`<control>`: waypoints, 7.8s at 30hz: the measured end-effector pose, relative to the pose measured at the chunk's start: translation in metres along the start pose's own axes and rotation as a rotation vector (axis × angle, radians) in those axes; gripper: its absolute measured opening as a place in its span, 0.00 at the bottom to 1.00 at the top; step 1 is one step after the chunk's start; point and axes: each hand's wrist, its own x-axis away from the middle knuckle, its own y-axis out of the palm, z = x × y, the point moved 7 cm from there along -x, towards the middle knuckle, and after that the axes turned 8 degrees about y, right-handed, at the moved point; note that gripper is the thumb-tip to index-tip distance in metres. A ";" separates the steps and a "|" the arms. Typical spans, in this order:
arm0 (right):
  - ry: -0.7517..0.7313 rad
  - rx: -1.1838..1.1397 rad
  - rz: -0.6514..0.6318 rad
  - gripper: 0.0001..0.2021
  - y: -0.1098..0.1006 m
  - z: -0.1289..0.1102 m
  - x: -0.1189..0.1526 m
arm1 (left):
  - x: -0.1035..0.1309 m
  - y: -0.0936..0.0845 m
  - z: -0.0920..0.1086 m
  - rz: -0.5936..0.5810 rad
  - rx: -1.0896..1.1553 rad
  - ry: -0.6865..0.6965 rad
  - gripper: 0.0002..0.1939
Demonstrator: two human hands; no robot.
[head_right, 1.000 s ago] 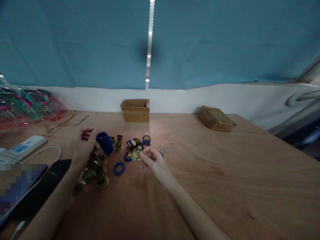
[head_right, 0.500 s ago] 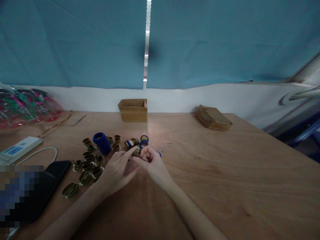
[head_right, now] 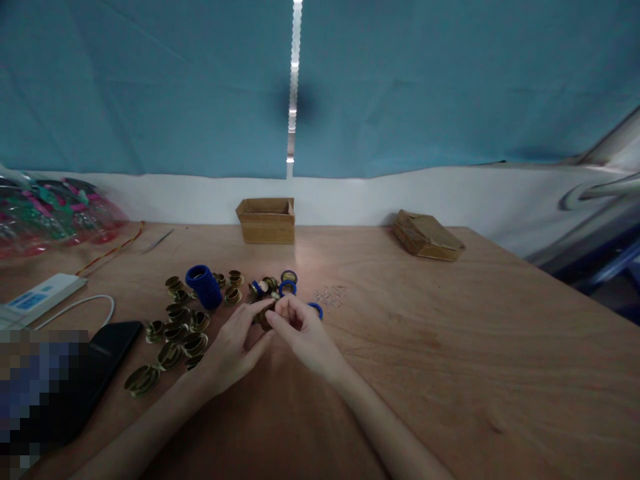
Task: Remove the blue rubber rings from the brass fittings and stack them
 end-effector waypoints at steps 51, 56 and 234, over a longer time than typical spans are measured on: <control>0.026 1.150 0.526 0.11 -0.129 0.041 -0.024 | 0.010 0.016 0.000 -0.052 0.156 -0.166 0.23; -0.018 1.142 0.544 0.12 -0.126 0.035 -0.024 | 0.008 0.015 0.010 -0.132 0.140 -0.148 0.20; -0.503 0.562 0.366 0.07 -0.008 -0.022 0.020 | -0.011 -0.012 -0.005 0.057 0.261 -0.112 0.23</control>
